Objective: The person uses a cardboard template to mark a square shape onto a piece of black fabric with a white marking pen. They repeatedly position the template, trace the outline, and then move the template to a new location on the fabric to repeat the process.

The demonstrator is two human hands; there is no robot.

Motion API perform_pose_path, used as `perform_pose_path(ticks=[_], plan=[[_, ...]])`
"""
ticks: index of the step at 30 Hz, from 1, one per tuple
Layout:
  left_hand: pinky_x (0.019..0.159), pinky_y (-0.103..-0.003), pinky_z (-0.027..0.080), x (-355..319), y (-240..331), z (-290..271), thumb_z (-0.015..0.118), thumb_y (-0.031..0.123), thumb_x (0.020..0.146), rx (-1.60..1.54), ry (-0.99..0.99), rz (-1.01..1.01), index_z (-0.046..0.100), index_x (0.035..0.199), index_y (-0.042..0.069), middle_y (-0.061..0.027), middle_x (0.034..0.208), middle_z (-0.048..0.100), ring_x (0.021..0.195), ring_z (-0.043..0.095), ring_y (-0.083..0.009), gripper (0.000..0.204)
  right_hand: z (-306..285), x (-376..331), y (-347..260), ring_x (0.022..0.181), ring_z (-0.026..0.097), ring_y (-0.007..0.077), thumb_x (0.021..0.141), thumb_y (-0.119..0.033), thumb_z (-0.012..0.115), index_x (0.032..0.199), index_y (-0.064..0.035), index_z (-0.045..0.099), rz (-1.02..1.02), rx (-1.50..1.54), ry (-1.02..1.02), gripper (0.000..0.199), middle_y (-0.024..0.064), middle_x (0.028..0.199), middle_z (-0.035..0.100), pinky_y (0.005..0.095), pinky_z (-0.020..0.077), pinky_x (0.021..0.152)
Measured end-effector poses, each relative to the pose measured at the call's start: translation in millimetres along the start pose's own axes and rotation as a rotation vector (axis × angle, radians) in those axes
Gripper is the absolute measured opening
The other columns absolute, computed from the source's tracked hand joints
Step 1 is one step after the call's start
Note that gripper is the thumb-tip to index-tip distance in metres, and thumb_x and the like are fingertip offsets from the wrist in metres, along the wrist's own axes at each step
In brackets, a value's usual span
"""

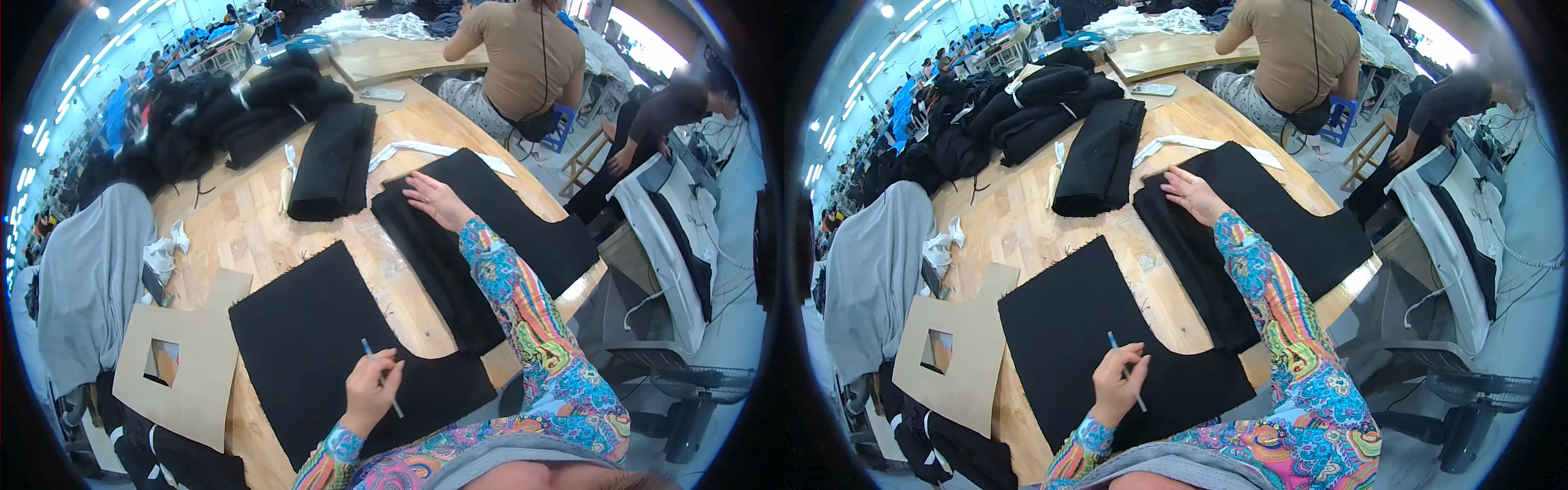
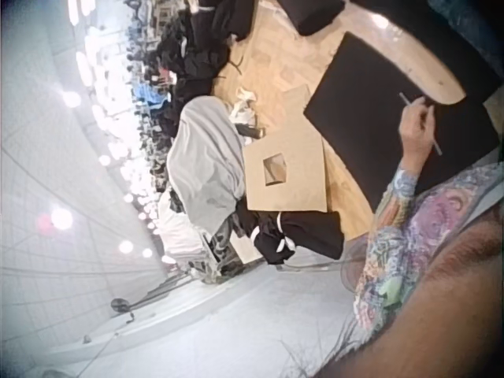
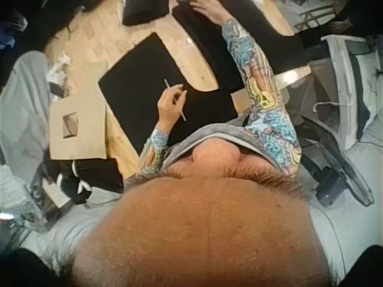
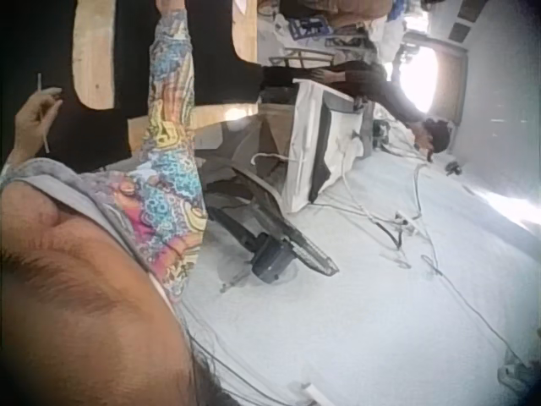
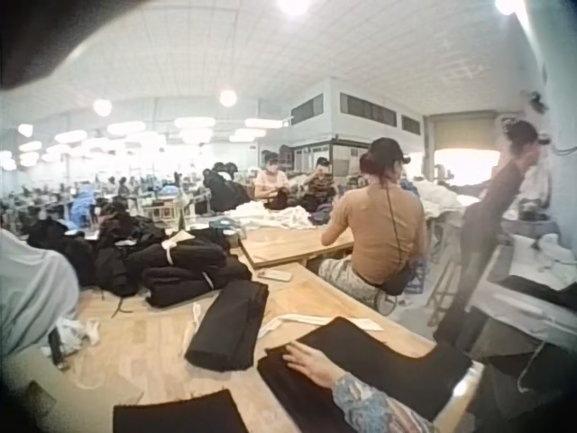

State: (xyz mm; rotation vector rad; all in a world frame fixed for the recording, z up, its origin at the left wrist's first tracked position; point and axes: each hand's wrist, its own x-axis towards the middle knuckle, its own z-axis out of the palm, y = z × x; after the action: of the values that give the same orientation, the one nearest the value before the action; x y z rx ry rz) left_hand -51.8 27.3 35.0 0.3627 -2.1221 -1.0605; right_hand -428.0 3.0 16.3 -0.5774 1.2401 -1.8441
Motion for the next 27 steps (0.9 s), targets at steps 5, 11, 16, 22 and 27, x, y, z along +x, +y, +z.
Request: perform_pose_path(ticks=[5, 11, 16, 22, 27], plan=[[0.064, -0.031, 0.053, -37.2, -6.8, -44.3, 0.071, -0.002, 0.076, 0.052, 0.116, -0.241, 0.058, 0.080, 0.001, -0.0146, 0.088, 0.068, 0.073, 0.067, -0.0228, 0.014, -17.4, 27.2, 19.2, 0.111, 0.059, 0.0220, 0.088, -0.022, 0.063, 0.120, -0.0046, 0.062, -0.301, -0.857, 0.258, 0.036, 0.0135, 0.118, 0.063, 0.0276, 0.0447, 0.094], [0.059, -0.025, 0.049, -62.1, -14.3, -67.6, 0.071, -0.001, 0.078, 0.076, 0.186, -0.437, 0.060, 0.080, 0.001, -0.0117, 0.088, 0.068, 0.064, 0.061, -0.0122, 0.012, -52.0, 9.2, 30.4, 0.135, 0.033, 0.0324, 0.090, -0.051, 0.050, 0.132, -0.0161, 0.053, -0.102, -1.731, 0.407, 0.054, 0.0099, 0.144, 0.041, 0.0614, 0.0211, 0.107], [0.059, -0.024, 0.049, -55.4, -23.4, -69.9, 0.071, 0.001, 0.079, 0.103, 0.177, -0.421, 0.060, 0.081, 0.001, -0.0104, 0.087, 0.069, 0.064, 0.061, -0.0116, 0.011, -48.8, 14.6, 20.8, 0.141, 0.021, 0.0341, 0.089, -0.064, 0.039, 0.143, -0.0192, 0.037, 0.035, -1.772, 0.399, 0.070, 0.0091, 0.152, 0.028, 0.0652, 0.0107, 0.109], [0.055, -0.020, 0.043, -64.2, -34.9, -66.8, 0.072, 0.001, 0.079, 0.044, 0.259, -0.508, 0.059, 0.079, 0.001, -0.0059, 0.079, 0.069, 0.060, 0.053, -0.0037, 0.013, -67.0, 27.5, 10.1, 0.141, 0.020, 0.0367, 0.088, -0.068, 0.036, 0.145, -0.0192, 0.034, -0.039, -1.579, 0.542, 0.075, 0.0090, 0.152, 0.028, 0.0651, 0.0091, 0.109], [0.053, -0.019, 0.042, -79.1, -62.1, -68.5, 0.074, 0.003, 0.078, 0.024, 0.259, -0.558, 0.059, 0.078, 0.003, -0.0048, 0.075, 0.068, 0.059, 0.053, -0.0025, 0.015, -70.8, 22.8, 13.7, 0.140, 0.021, 0.0391, 0.089, -0.065, 0.039, 0.139, -0.0085, 0.043, -0.022, -1.883, 0.660, 0.075, 0.0141, 0.149, 0.031, 0.0674, 0.0119, 0.106]])
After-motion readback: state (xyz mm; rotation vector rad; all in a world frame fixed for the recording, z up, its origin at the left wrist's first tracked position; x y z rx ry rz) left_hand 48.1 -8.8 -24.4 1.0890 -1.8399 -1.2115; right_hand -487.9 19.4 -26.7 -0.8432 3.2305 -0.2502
